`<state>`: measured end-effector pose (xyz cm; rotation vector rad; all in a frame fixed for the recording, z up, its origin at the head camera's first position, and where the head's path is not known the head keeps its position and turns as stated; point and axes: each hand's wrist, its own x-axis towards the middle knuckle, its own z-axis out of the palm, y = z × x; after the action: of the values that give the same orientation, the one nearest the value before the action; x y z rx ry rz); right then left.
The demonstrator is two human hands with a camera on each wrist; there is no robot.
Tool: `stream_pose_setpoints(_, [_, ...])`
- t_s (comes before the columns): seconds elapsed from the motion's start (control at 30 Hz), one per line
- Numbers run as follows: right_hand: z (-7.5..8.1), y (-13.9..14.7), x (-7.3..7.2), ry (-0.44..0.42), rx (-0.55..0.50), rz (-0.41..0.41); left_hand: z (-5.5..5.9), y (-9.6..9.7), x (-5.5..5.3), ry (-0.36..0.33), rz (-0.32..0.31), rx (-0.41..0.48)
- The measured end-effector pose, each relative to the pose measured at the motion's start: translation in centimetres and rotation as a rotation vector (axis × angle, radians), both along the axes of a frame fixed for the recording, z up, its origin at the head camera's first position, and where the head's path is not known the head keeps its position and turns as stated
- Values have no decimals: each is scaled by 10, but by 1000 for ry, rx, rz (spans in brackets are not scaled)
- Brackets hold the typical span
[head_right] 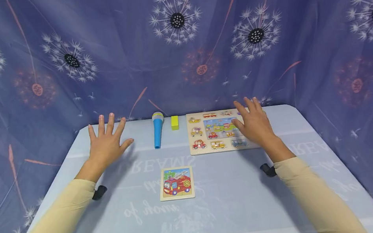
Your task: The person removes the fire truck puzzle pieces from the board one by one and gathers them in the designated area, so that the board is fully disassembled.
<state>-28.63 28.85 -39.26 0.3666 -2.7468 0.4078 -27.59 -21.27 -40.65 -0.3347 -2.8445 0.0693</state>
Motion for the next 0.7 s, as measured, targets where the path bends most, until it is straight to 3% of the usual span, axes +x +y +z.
stream_pose_setpoints(0.1, [-1,-21,7,-12,-110,66,-1,18,16,9,-38,-33])
stream_pose_setpoints(0.17, [-3,-40,14,-44,-187,116,-2,34,28,-25,-78,-40])
stream_pose_setpoints(0.33, [-17,-90,46,-210,-282,235,-9,74,53,-278,-264,10])
stream_pose_setpoints(0.4, [-25,-107,57,-286,-273,279,-13,86,62,-386,-336,24])
stream_pose_setpoints(0.5, [-40,-129,68,-404,-212,353,-20,96,72,-482,-379,5])
stream_pose_setpoints(0.6, [-51,-141,73,-499,-137,404,-27,103,77,-525,-394,-10])
stream_pose_setpoints(0.7, [-58,-146,75,-558,-115,404,-31,109,79,-546,-423,-12])
